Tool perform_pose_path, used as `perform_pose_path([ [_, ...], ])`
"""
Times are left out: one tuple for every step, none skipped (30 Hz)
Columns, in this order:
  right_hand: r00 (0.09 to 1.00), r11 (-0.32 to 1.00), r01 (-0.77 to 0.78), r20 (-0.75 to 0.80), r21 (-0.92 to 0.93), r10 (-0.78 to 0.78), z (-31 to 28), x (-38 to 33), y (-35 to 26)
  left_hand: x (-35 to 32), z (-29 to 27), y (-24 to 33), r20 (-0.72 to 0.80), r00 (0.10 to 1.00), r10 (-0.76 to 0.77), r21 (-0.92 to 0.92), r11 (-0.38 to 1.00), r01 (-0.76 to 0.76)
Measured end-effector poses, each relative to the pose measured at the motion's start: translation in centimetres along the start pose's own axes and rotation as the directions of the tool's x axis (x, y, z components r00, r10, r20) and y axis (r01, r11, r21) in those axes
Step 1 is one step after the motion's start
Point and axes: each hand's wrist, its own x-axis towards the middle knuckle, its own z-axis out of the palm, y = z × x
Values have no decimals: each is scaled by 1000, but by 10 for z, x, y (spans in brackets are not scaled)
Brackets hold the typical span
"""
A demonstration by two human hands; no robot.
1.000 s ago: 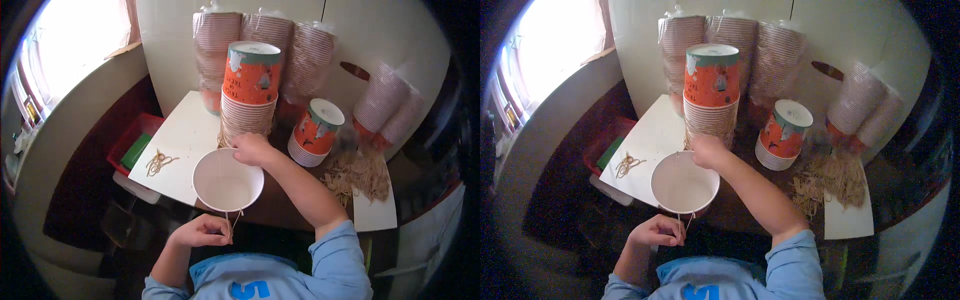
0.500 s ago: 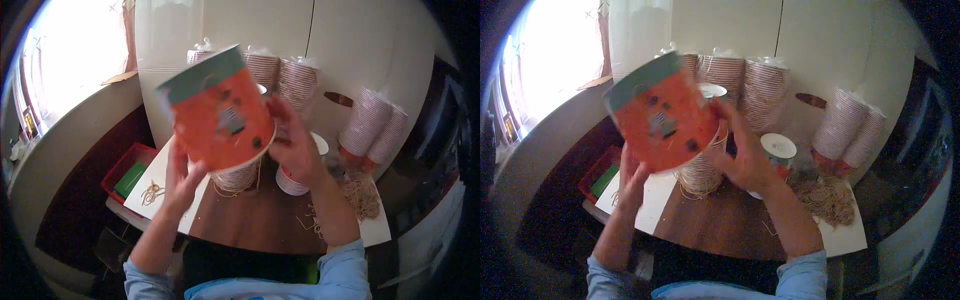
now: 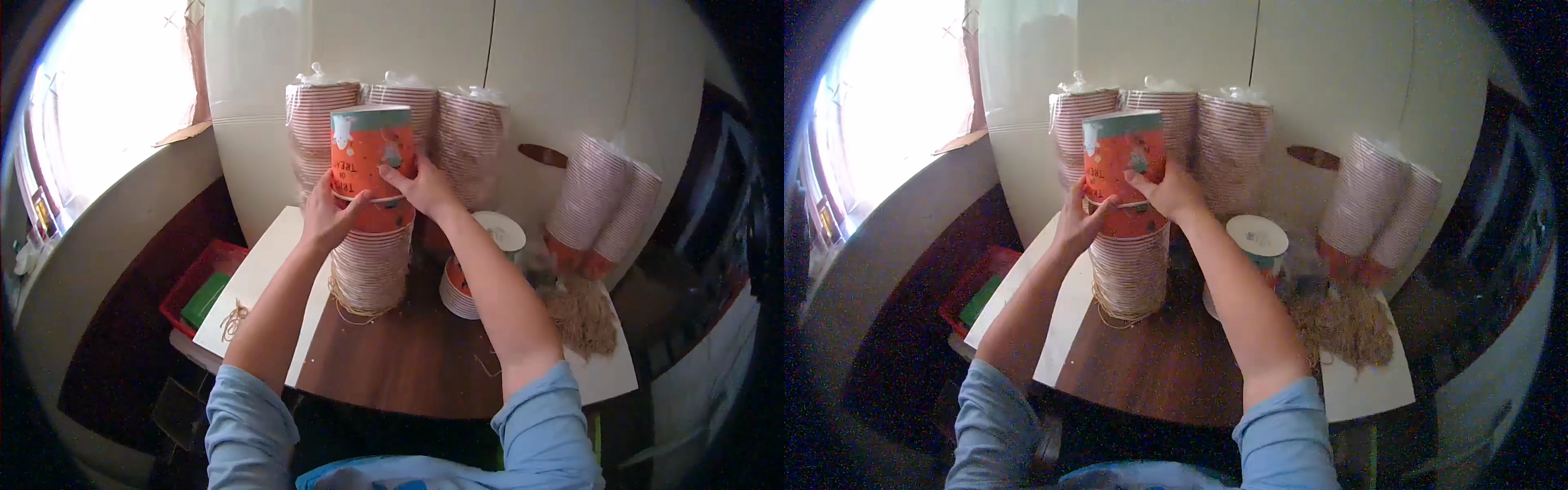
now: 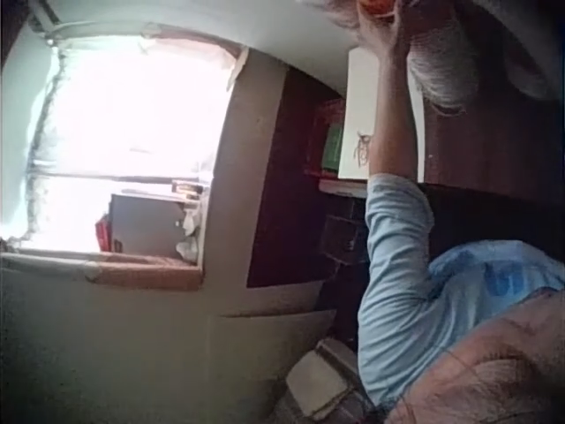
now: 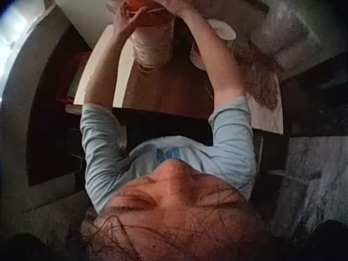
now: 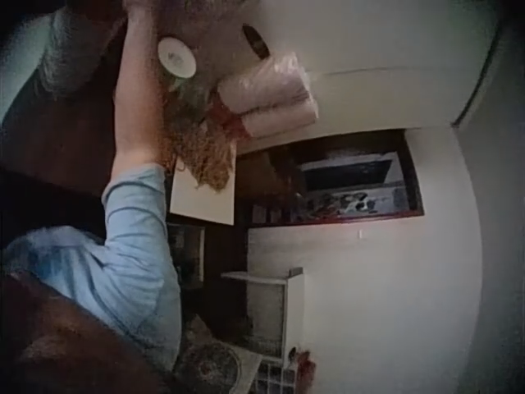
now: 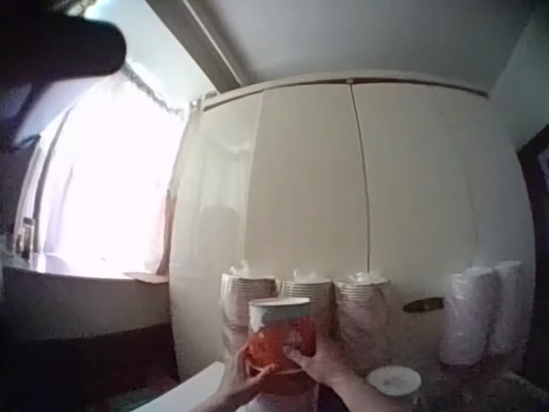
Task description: Tying elastic handles or strings to the rims of paper buckets.
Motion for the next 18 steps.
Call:
perform_pose_path([
  [1000, 996, -10, 19, 94, 8, 8, -4, 23, -5, 12, -1, -34, 998, 46, 83, 996, -43],
  [999, 981, -18, 46, 193, 10, 15, -10, 36, -11, 16, -8, 29, 1000, 9, 159, 987, -14],
  [983, 975, -136, 142, 173, 112, 21, -18, 50, -23, 18, -15, 61, 998, 19, 193, 981, -30],
  [987, 980, -107, 138, 168, 84, 21, -33, 48, -39, 16, -12, 91, 996, 18, 228, 973, -39],
  [991, 984, -75, 125, 159, 56, 18, -47, 42, -49, 16, -20, 87, 991, 106, 273, 954, -126],
  [992, 976, 2, 122, 216, -29, 26, -54, 53, -59, 14, -28, 99, 989, 105, 259, 957, -128],
  [993, 978, -8, 120, 209, -17, 18, -62, 45, -67, 10, -33, 100, 993, 62, 194, 978, -80],
  [980, 994, -67, 193, 89, 49, 7, -70, 34, -80, 9, -42, 110, 994, 7, 128, 992, -21],
  [958, 993, -116, 259, -33, 120, 2, -77, 30, -98, 7, -50, 112, 994, -12, 208, 978, -12],
  [993, 975, -6, 113, -221, 31, 3, -88, 66, -114, 11, -45, 119, 993, -8, 269, 963, -25],
  [996, 936, 28, 85, -350, 1, -12, -95, 73, -132, 9, -40, 165, 986, 4, 267, 963, -48],
  [997, 881, 65, 67, -470, -38, -28, -103, 75, -155, 8, -45, 198, 979, 44, 286, 953, -101],
  [994, 816, 88, 0, -571, -108, -40, -112, 78, -177, 5, -50, 226, 971, 79, 311, 939, -149],
  [981, 739, 100, -58, -666, -186, -50, -120, 83, -194, 3, -48, 270, 957, 102, 280, 943, -179],
  [977, 704, 97, -68, -704, -202, -57, -126, 93, -210, 4, -43, 312, 942, 124, 249, 946, -207],
  [973, 664, 90, -78, -742, -219, -65, -130, 100, -221, 4, -34, 371, 921, 122, 261, 938, -229],
  [989, 686, 68, -41, -724, -141, -69, -134, 105, -231, 9, -30, 429, 898, 99, 283, 929, -237],
  [990, 685, 74, -32, -725, -140, -70, -134, 110, -238, 12, -29, 485, 872, 73, 304, 920, -246],
])
